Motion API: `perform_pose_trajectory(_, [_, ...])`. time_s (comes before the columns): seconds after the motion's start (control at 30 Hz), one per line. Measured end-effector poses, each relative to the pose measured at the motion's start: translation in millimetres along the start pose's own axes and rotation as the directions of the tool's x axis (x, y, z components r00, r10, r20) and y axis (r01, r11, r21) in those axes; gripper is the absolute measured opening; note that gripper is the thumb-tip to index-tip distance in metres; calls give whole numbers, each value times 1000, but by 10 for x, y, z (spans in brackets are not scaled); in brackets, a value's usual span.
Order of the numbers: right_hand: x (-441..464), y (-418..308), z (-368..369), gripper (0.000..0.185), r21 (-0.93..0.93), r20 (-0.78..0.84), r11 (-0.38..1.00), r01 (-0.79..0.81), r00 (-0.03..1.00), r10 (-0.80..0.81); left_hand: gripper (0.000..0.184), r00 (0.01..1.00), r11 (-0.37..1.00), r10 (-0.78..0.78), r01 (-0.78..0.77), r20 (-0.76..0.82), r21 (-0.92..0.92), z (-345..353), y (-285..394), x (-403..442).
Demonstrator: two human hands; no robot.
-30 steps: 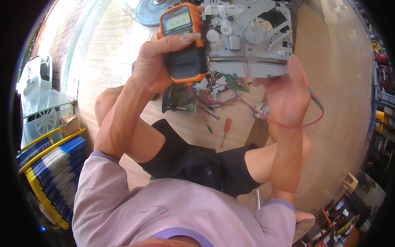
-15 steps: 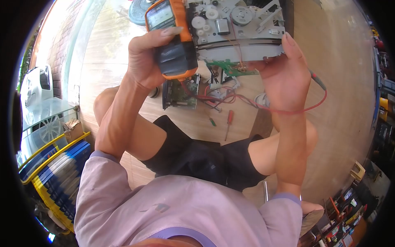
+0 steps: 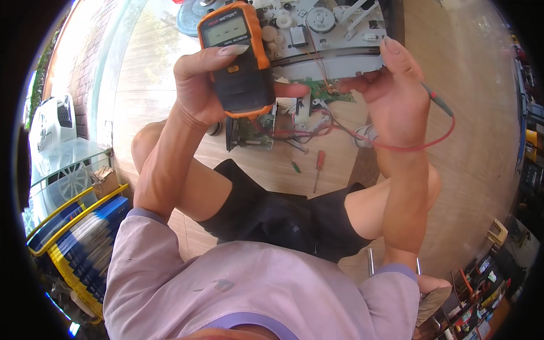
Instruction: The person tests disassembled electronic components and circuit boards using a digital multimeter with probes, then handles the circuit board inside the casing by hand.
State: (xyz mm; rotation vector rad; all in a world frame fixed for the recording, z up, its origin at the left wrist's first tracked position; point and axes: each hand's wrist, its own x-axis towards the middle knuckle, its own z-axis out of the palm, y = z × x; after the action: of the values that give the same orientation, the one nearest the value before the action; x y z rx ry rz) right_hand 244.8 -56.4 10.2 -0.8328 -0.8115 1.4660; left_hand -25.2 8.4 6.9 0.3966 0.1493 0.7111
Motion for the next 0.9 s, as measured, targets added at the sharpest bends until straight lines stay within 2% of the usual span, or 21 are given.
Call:
perform_pose_trajectory(0.13, [-35,-12,5,42,-45,25,999,-6,1000,7,35,999,1000,1,0,44,-23,-7,-1,-29])
perform_pose_trajectory(0.23, [-35,12,1,43,-53,17,998,-23,1000,24,36,998,1000,19,-18,-61,23,81,7,-50])
perform_pose_trajectory(0.37, [-16,49,-13,44,-61,44,997,-39,998,41,34,998,999,32,-31,-56,16,11,7,-90])
perform_pose_trajectory(0.47, [-11,51,44,45,-78,19,996,-50,998,52,33,996,997,45,-40,-80,70,19,26,-105])
perform_pose_trajectory(0.53, [-1,41,172,39,-74,-58,996,-51,997,46,33,995,995,49,-42,-82,86,-1,35,-103])
perform_pose_trajectory(0.57, [-8,38,211,37,-73,-98,996,-50,994,43,34,996,998,33,-28,-86,58,-32,42,-96])
perform_pose_trajectory(0.63, [-17,36,173,39,-52,-55,998,-43,998,40,37,996,1000,-3,3,-89,-1,-96,51,-87])
perform_pose_trajectory(0.73, [-3,45,131,41,-73,-36,997,-33,999,31,42,998,1000,-6,7,-62,20,-55,71,-77])
perform_pose_trajectory(0.77, [0,47,122,41,-88,-35,996,-29,999,26,39,999,999,-40,40,-13,-27,-114,92,-71])
perform_pose_trajectory(0.83, [-11,28,89,45,-81,-1,996,-34,999,34,47,967,999,-44,39,-250,-26,232,88,-35])
perform_pose_trajectory(0.9, [-23,10,19,47,-99,43,995,-20,999,24,49,962,999,-34,25,-271,-36,251,77,-32])
